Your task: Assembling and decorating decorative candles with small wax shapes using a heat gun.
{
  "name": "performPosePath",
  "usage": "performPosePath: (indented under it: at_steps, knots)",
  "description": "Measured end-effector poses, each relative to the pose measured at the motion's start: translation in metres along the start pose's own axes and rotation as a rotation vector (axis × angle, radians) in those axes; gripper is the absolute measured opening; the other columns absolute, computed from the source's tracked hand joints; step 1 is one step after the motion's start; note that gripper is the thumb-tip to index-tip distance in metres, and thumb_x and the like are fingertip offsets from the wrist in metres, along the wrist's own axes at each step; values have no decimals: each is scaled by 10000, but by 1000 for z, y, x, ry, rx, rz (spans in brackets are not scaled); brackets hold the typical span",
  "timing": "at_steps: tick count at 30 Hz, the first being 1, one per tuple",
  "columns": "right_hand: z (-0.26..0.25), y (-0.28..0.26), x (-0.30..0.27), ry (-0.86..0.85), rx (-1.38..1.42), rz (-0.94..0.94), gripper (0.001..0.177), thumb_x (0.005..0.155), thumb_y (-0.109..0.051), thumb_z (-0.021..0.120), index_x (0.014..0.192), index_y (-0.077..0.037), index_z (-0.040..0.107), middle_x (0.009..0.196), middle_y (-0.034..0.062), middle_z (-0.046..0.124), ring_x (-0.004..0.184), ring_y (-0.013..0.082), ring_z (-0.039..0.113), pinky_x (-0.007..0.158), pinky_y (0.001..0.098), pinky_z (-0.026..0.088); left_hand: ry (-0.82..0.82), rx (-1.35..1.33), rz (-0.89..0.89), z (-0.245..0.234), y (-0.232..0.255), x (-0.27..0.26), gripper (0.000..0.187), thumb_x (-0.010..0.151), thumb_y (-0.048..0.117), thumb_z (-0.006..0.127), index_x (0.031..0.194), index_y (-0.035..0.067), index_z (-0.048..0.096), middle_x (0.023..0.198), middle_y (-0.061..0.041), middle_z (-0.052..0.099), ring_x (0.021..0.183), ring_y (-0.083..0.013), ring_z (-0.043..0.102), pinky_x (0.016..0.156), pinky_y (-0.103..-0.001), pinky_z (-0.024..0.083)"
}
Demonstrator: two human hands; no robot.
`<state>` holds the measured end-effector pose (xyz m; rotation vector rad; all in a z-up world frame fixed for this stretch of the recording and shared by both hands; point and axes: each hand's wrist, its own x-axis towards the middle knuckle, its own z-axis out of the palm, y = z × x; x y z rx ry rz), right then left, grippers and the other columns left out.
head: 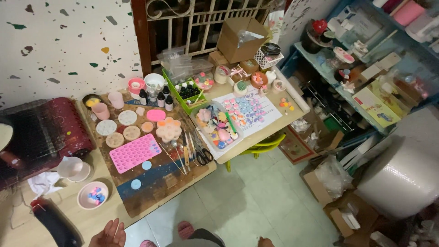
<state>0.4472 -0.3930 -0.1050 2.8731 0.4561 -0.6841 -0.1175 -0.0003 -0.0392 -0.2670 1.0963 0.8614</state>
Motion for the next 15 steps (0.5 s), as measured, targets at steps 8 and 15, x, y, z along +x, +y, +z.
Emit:
performPosePath:
  at_steps: [8, 15]
  knots:
    - [-21, -138, 28, -68, 212, -157, 532, 945, -541, 687, 806, -38, 789, 740, 96, 735, 652, 201, 623, 702, 368, 507, 7, 2, 146, 29, -2, -35, 331, 1045, 252, 384, 1295, 90, 527, 1416, -58, 646, 1261, -336, 596, 1003, -453, 477]
    - [-140, -346, -54, -425, 942, -526, 320, 886, -353, 776, 964, -49, 719, 806, 9, 647, 678, 136, 580, 586, 311, 497, -82, -199, 236, 25, -28, -77, 414, 1065, 411, 417, 1029, 41, 599, 1024, -146, 654, 1107, -371, 625, 928, -464, 491]
